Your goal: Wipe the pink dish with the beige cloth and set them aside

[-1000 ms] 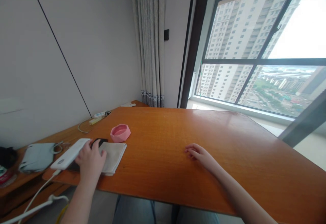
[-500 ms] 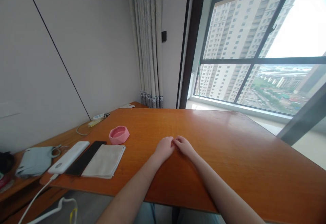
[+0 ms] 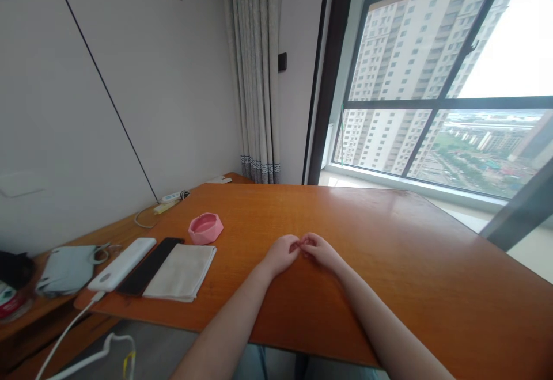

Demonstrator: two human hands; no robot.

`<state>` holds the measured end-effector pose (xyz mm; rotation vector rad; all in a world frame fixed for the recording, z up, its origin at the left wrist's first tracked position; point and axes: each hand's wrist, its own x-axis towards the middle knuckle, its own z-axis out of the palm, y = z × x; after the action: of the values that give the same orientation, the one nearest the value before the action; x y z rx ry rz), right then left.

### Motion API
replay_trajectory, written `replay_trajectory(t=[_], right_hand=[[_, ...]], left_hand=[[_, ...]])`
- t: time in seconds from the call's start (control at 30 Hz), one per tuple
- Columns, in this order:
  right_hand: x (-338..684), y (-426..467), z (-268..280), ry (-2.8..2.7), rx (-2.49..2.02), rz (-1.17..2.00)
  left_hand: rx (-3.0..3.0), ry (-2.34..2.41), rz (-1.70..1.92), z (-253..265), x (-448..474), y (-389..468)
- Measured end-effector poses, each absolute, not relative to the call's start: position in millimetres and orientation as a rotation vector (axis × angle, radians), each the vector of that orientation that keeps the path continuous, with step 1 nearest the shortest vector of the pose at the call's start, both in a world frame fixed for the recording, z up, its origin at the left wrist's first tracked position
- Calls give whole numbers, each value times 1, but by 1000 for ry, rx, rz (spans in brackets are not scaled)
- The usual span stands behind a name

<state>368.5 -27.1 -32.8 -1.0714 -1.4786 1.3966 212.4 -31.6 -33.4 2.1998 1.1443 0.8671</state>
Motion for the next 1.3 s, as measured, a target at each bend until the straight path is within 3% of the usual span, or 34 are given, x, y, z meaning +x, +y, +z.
replay_trajectory(t=[0.53,1.0,1.3], right_hand=[[377,-35,-21,-1329,-955,1697],[373,-33,-28,-1321,-954,1761],[373,-29,-35,-1502,-1041,1630]], left_hand=[[1542,851,899,-37,206,-25],[1618,820,832,-38,205,-23],[1837,935,754,-34,203,-29]])
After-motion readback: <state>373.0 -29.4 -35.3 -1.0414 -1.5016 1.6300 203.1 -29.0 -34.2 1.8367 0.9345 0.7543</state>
